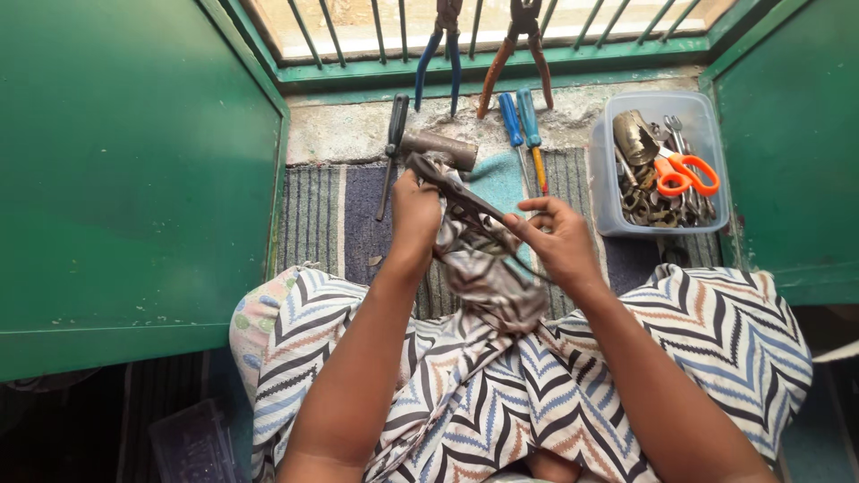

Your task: The person cleans various hand tools, including pliers, screwdrivers, and metal components, wiping them one at a time with a cloth.

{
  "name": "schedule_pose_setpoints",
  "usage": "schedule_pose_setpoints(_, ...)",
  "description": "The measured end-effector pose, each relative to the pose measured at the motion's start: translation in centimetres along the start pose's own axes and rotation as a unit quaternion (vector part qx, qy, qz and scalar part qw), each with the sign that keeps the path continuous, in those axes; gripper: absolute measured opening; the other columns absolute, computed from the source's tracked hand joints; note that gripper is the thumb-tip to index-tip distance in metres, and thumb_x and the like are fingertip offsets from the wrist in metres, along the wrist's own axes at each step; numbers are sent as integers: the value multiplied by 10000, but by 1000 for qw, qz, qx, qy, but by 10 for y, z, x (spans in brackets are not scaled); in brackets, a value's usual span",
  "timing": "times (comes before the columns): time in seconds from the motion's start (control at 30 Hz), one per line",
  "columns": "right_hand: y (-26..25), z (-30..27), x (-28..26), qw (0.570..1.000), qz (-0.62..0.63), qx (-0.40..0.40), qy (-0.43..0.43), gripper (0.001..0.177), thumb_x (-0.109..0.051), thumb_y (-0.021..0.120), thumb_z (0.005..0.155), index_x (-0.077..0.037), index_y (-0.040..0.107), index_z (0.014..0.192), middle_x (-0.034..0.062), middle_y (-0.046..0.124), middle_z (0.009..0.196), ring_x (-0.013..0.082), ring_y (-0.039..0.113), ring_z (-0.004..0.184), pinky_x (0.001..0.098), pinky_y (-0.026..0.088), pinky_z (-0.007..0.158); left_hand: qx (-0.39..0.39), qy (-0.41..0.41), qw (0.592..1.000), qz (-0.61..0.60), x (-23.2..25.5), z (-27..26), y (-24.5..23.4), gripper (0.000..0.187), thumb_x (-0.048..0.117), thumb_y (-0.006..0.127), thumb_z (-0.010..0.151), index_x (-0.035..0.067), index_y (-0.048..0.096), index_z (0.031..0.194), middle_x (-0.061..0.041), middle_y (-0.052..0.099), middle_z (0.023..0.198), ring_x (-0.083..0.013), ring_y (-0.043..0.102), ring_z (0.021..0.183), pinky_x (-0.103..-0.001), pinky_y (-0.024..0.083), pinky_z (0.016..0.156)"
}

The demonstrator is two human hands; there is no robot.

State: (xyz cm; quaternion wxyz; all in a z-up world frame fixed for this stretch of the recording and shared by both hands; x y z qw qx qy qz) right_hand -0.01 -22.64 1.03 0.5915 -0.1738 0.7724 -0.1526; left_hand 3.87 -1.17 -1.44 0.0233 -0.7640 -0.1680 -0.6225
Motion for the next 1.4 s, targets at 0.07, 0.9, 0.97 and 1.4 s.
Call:
schedule_pose_setpoints(0.07,-8,-2,-11,997,-15,-3,-80,516,-409,832,810,-55,679,1154,2,737,795,87,630,651,233,455,535,6,67,994,88,7,-3,-5,149,34,552,910,-22,689,930,-61,693,838,-130,629,779,-319,485,683)
schedule_pose_setpoints(0.9,22,-3,9,993,65,-95,19,153,-177,594,1008,-41,658,979,23,624,655,65,481,467,231,369,400,-81,-101,948,-291,-19,3,22,374,371,422,1134,20,544,1093,-76,642,889,-156,659,737,-318,598,680)
schedule_pose_setpoints(0.97,29,-6,11,988,104,-113,-8,152,-166,596,1021,-36,659,975,-2,612,663,43,488,503,212,374,430,-95,-91,966,-224,-27,0,29,393,406,410,1137,37,530,1074,-82,635,862,-160,634,676,-319,567,613)
schedule_pose_setpoints(1.4,20,-2,14,958,253,-117,65,115,-124,607,999,-42,659,937,-14,573,604,22,394,398,195,249,341,-94,-106,984,-110,-37,-25,54,317,345,428,1091,45,528,1103,-64,630,715,-147,592,501,-312,461,412)
Point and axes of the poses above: each hand's wrist, its own z-axis towards the middle knuckle, its own y-axis out of the palm, x = y × z, the point moved 2 cm from there along z, towards the middle knuckle
